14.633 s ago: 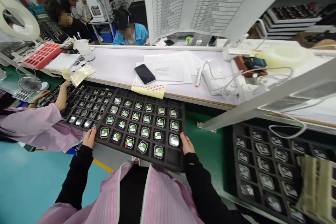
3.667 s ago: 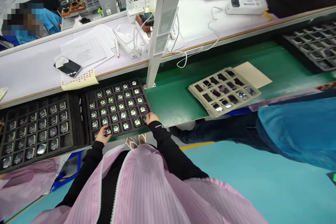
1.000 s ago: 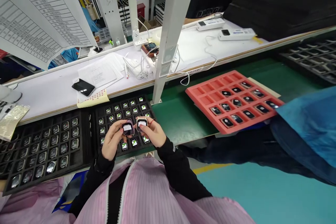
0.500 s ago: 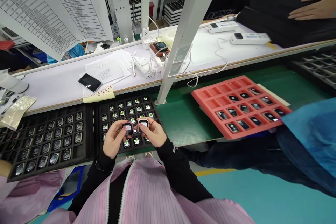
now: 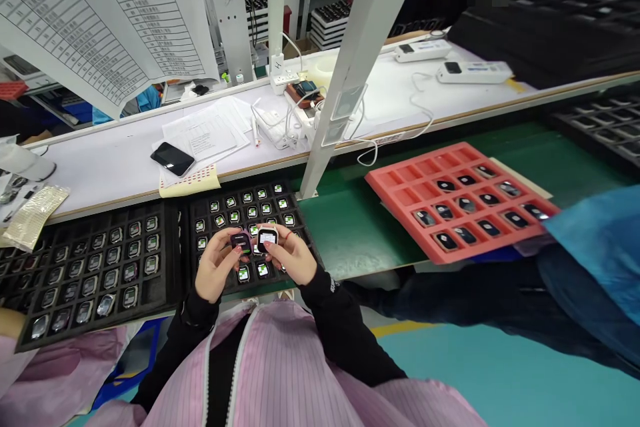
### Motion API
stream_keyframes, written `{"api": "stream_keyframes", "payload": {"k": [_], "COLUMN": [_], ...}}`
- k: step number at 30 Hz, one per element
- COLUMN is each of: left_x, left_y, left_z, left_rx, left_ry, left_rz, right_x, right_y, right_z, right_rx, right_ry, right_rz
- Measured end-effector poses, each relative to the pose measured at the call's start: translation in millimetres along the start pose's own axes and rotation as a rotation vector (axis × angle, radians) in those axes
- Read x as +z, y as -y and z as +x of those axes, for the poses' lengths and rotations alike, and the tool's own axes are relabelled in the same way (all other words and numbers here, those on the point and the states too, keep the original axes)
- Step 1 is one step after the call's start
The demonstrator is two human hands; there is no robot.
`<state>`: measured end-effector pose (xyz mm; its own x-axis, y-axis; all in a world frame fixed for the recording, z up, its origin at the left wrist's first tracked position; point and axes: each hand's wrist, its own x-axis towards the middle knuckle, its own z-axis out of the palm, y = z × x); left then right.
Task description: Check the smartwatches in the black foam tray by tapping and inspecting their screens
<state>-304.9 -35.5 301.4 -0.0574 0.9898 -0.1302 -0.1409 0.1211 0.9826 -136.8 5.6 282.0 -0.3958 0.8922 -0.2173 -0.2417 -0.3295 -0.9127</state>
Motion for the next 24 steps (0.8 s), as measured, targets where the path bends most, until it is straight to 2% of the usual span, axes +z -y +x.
{"api": "stream_keyframes", "payload": {"k": [5,15,24], "left_x": [-2,-5,-4], "left_y": [-1,-5,-2], "left_z": [0,-4,-4], "left_rx": [-0.009,-0.012,0.014], "left_ry": [0.005,0.004,0.067], "left_rz": [0.018,0.037,0.049], "right_x": [3,8,10], "right_y": [1,0,-3], "right_z": [-1,-7,-19], "right_rx": [0.018,0.003,-0.046], "right_ry": [-0.078,-0.129,-0.194], "right_rz": [0.001,0.031,0.039]}}
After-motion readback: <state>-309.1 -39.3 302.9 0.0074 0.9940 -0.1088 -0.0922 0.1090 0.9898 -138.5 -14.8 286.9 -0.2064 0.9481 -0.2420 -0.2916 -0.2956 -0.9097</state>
